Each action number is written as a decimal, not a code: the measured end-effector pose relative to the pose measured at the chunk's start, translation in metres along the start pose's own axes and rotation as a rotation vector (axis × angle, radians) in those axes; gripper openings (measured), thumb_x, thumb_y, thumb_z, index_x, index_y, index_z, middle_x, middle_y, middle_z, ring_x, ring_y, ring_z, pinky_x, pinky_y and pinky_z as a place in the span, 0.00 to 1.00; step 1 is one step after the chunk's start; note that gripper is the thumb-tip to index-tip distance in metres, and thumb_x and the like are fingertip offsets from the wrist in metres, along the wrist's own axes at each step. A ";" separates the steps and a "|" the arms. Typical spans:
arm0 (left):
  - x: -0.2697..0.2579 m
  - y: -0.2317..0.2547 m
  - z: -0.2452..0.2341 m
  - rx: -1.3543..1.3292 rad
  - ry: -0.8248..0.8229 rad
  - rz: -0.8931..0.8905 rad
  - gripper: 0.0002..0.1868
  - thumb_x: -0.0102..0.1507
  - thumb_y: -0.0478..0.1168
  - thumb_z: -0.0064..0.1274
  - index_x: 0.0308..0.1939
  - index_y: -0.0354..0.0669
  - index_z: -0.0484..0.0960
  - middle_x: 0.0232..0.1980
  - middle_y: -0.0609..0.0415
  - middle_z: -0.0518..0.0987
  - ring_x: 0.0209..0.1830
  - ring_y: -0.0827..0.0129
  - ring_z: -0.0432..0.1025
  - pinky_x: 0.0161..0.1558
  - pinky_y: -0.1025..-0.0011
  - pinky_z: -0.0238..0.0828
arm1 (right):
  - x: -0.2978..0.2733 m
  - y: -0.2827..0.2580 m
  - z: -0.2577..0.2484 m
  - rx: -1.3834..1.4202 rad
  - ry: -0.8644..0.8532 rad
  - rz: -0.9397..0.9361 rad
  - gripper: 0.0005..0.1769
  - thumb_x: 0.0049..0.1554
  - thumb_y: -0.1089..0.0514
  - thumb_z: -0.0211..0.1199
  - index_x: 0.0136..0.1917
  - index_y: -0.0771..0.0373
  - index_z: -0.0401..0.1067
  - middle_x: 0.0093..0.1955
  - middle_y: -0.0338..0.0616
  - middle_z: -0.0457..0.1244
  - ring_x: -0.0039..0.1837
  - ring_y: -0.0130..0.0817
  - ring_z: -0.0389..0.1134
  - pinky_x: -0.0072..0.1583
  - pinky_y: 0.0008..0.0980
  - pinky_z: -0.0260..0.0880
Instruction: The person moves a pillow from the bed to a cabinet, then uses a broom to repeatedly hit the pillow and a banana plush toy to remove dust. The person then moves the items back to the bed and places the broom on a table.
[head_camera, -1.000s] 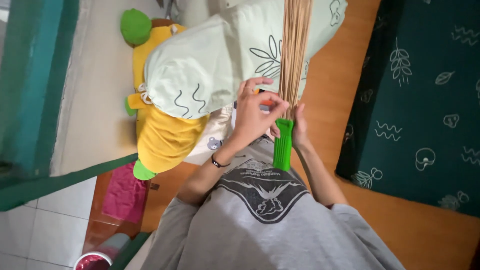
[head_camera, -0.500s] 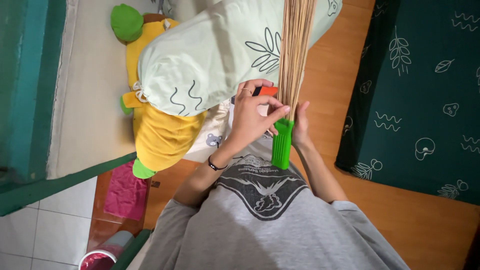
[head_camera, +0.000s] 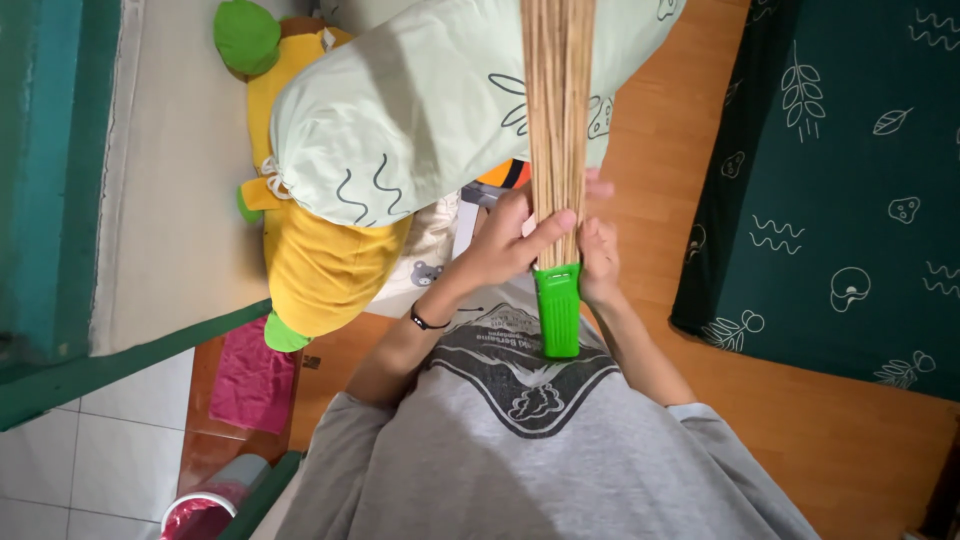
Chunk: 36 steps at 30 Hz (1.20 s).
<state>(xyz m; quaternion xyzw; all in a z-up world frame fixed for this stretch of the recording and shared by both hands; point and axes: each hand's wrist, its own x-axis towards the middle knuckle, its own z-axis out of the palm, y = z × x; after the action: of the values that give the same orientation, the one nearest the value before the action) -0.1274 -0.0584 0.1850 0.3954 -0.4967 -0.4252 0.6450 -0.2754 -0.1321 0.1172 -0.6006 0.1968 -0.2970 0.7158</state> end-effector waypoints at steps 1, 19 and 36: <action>-0.002 0.000 0.000 0.079 0.034 -0.026 0.20 0.68 0.39 0.41 0.62 0.33 0.63 0.55 0.47 0.75 0.53 0.67 0.70 0.56 0.72 0.65 | -0.001 0.004 -0.003 -0.151 0.056 -0.122 0.33 0.66 0.40 0.44 0.54 0.77 0.65 0.49 0.54 0.61 0.48 0.33 0.62 0.50 0.27 0.63; -0.021 0.040 0.004 0.339 0.005 -0.295 0.13 0.66 0.42 0.38 0.43 0.32 0.67 0.25 0.47 0.75 0.24 0.59 0.73 0.28 0.66 0.67 | -0.008 -0.100 0.023 -0.250 0.105 0.141 0.17 0.49 0.73 0.64 0.53 0.75 0.66 0.40 0.44 0.64 0.42 0.27 0.67 0.46 0.25 0.73; -0.031 0.027 0.004 0.565 0.076 -0.228 0.14 0.68 0.43 0.37 0.35 0.35 0.67 0.27 0.44 0.74 0.29 0.48 0.69 0.35 0.55 0.61 | -0.010 -0.088 0.035 -0.387 0.177 0.156 0.16 0.48 0.71 0.67 0.48 0.70 0.65 0.42 0.40 0.64 0.45 0.22 0.66 0.48 0.21 0.71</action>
<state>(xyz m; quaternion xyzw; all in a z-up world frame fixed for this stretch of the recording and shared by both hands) -0.1318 -0.0212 0.2015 0.6280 -0.5234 -0.3247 0.4757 -0.2772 -0.1087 0.2098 -0.6814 0.3580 -0.2489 0.5879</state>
